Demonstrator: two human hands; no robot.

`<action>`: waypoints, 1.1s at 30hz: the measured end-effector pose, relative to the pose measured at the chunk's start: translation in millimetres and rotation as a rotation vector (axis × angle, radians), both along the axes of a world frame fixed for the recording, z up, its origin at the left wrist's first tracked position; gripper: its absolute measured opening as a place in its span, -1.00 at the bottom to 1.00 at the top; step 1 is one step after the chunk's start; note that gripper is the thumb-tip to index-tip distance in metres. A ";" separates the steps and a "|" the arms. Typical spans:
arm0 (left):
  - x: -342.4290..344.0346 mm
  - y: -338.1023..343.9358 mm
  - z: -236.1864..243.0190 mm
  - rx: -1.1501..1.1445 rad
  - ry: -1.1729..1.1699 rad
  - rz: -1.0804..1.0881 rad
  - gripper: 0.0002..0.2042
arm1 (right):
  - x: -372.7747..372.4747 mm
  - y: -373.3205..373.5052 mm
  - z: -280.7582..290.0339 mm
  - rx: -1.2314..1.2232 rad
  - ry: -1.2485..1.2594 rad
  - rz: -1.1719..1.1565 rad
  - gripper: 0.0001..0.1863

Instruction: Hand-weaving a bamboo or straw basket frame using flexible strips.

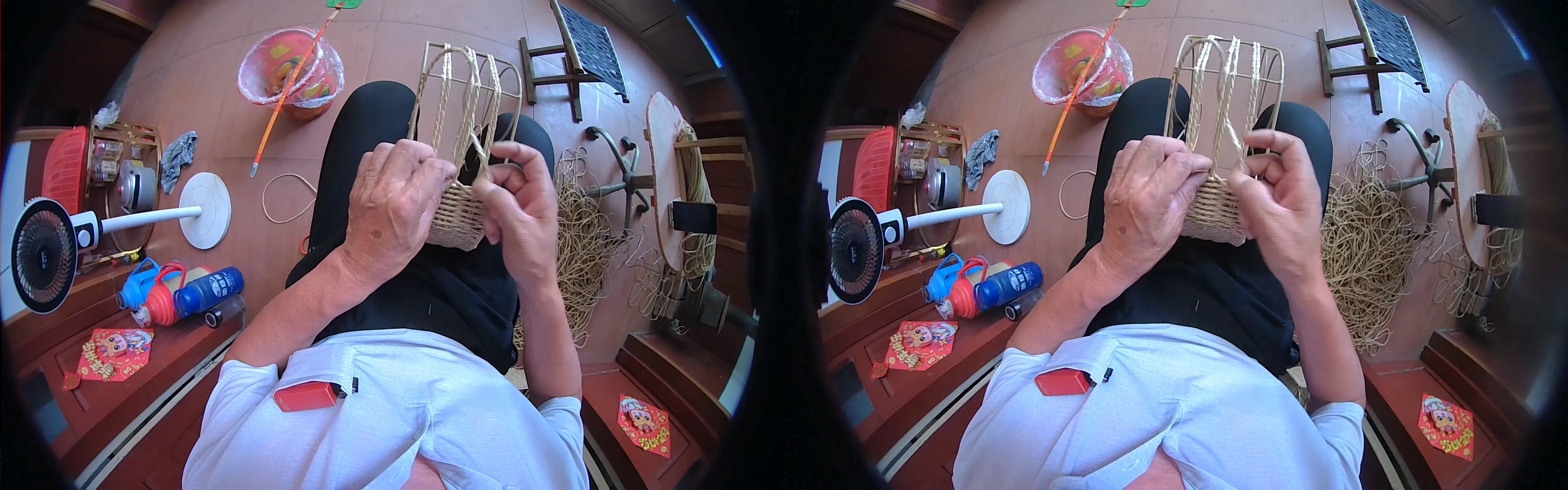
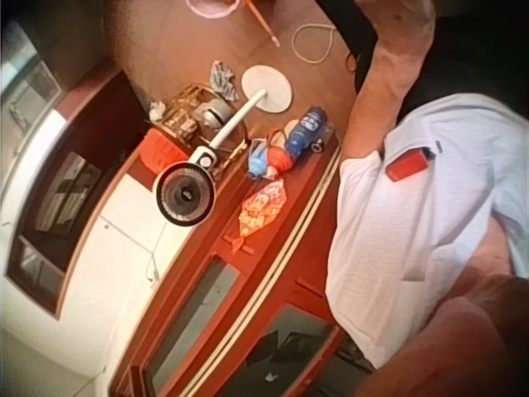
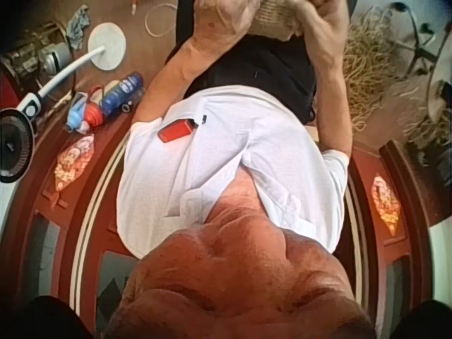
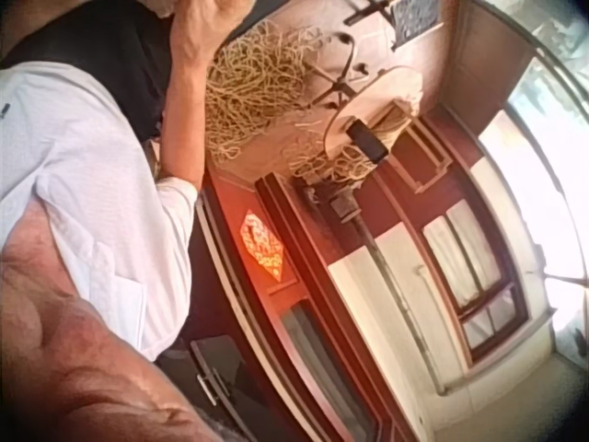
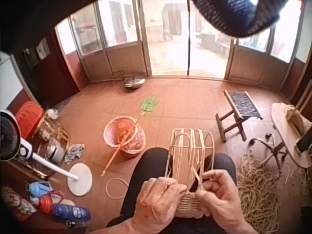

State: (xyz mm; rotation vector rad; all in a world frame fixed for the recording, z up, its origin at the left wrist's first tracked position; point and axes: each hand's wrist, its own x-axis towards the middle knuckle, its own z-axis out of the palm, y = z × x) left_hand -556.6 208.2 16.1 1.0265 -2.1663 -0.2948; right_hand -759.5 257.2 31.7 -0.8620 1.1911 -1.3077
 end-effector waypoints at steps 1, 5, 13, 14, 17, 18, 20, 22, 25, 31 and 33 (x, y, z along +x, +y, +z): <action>-0.3 -1.1 -0.7 -0.032 0.009 -0.020 -0.81 | -8.5 1.3 -2.1 0.038 -0.088 -0.001 -0.64; -7.9 -4.6 -6.4 -0.083 0.006 -0.162 -0.75 | -47.9 7.2 -6.9 -0.005 -0.120 -0.044 -0.75; -25.1 -0.3 -7.8 -0.088 -0.040 -0.181 -0.73 | -53.3 -32.1 -9.2 -0.220 0.302 -0.140 -0.75; -26.4 1.0 -6.4 -0.074 -0.042 -0.175 -0.73 | -47.1 -38.5 -11.1 -0.253 0.282 -0.133 -0.75; -29.8 4.7 -2.9 -0.013 -0.043 -0.158 -0.74 | -33.7 -42.3 -14.0 -0.243 0.348 -0.185 -0.55; -30.8 5.7 -2.1 0.010 -0.039 -0.155 -0.74 | -31.0 -39.1 -14.6 -0.223 0.346 -0.207 -0.50; -32.4 6.4 -1.0 0.041 -0.035 -0.145 -0.75 | -31.7 -28.7 -12.7 -0.126 0.419 -0.176 -0.31; -33.6 6.4 0.0 0.060 -0.035 -0.139 -0.76 | -34.0 -17.8 -10.1 -0.030 0.345 -0.118 -0.26; -34.2 5.8 1.2 0.086 -0.006 -0.150 -0.77 | -35.0 -10.8 -8.4 0.047 0.237 0.010 -0.22; -34.1 5.1 2.1 0.086 0.010 -0.125 -0.82 | -38.4 -0.6 -12.9 0.060 -0.026 -0.063 -0.34; -37.1 4.0 1.8 0.073 0.044 -0.144 -0.81 | -54.9 10.4 -12.4 0.102 -0.277 -0.062 -0.42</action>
